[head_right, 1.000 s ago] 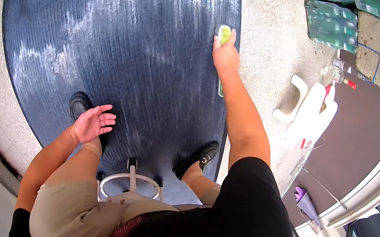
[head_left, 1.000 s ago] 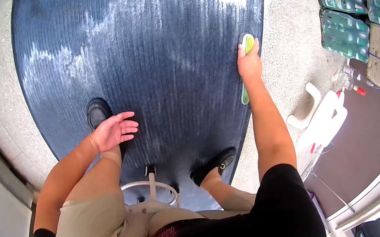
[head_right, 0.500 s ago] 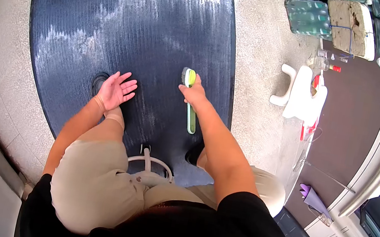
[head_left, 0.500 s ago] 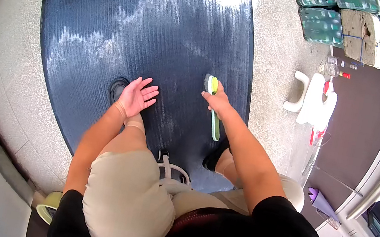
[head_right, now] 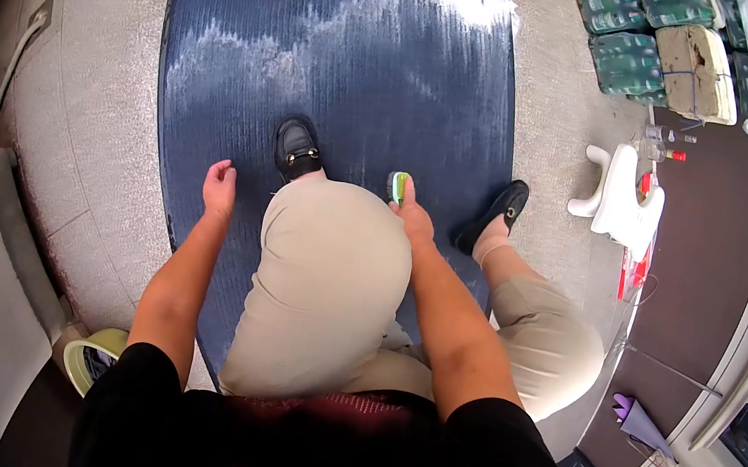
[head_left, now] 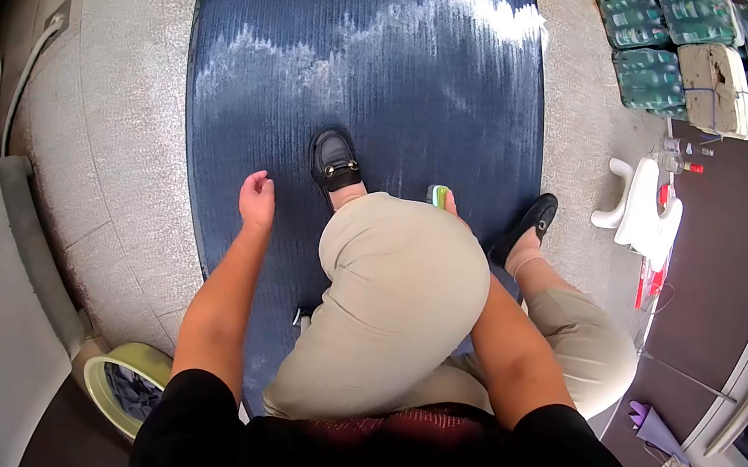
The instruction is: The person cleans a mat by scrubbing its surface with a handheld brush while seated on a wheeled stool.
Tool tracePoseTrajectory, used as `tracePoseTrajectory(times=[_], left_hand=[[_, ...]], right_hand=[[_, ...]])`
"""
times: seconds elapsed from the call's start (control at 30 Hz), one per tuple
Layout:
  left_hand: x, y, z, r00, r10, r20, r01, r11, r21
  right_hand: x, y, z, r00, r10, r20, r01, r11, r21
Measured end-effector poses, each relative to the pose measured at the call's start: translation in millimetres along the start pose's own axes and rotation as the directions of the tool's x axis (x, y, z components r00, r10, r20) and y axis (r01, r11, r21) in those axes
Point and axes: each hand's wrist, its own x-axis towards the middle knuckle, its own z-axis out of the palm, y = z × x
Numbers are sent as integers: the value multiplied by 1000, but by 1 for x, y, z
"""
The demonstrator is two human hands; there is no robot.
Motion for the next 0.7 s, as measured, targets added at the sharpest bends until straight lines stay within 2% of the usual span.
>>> tracePoseTrajectory(times=[0.07,0.1,0.13,0.17,0.2,0.23,0.27,0.3,0.33,0.4,0.43,0.47,0.53,0.57,0.7], left_hand=[[-16,-7,-32,978,117,-173,-42,921,387],[-26,3,-44,976,42,-216,59,895,442],[-30,3,-51,970,-84,-228,184,867,464],[-27,-11,-53,956,-144,-257,255,841,476],[-23,-23,-50,937,-202,-285,323,811,488],[-24,-24,-45,936,-207,-286,328,811,485],[-21,-24,-38,899,-369,-236,438,789,431],[-14,-22,-29,834,-523,-175,546,742,389],[-14,-10,-19,830,-529,-175,552,736,392],[-13,11,9,734,-603,-313,664,539,519],[-12,9,18,728,-604,-326,667,509,545],[-9,7,23,725,-610,-319,665,500,555],[-10,2,31,710,-563,-423,692,448,566],[-10,-2,32,734,-531,-422,672,479,565],[-5,-12,31,713,-561,-420,682,420,598]], right_hand=[[0,-14,-7,1000,-14,13,14,1000,-15],[-2,-24,-10,1000,-27,13,27,999,-21],[-6,-34,-12,999,-42,0,42,999,-32],[-10,-45,-10,997,-78,-27,76,996,-43],[-15,-61,-14,999,-47,7,47,995,-92],[-4,-54,2,992,-120,-49,115,989,-92],[11,-47,16,976,-191,-104,182,979,-95],[17,-50,16,978,-191,-88,180,976,-122],[20,-53,14,979,-191,-72,179,973,-148],[41,-54,12,980,-182,-84,167,973,-159],[52,-54,6,972,-217,-90,197,961,-194],[64,-55,0,963,-252,-94,225,947,-229],[93,-72,-27,958,-277,-76,245,926,-289],[113,-84,-38,952,-296,-82,255,911,-324],[223,-177,-112,944,-258,-203,203,945,-258]])
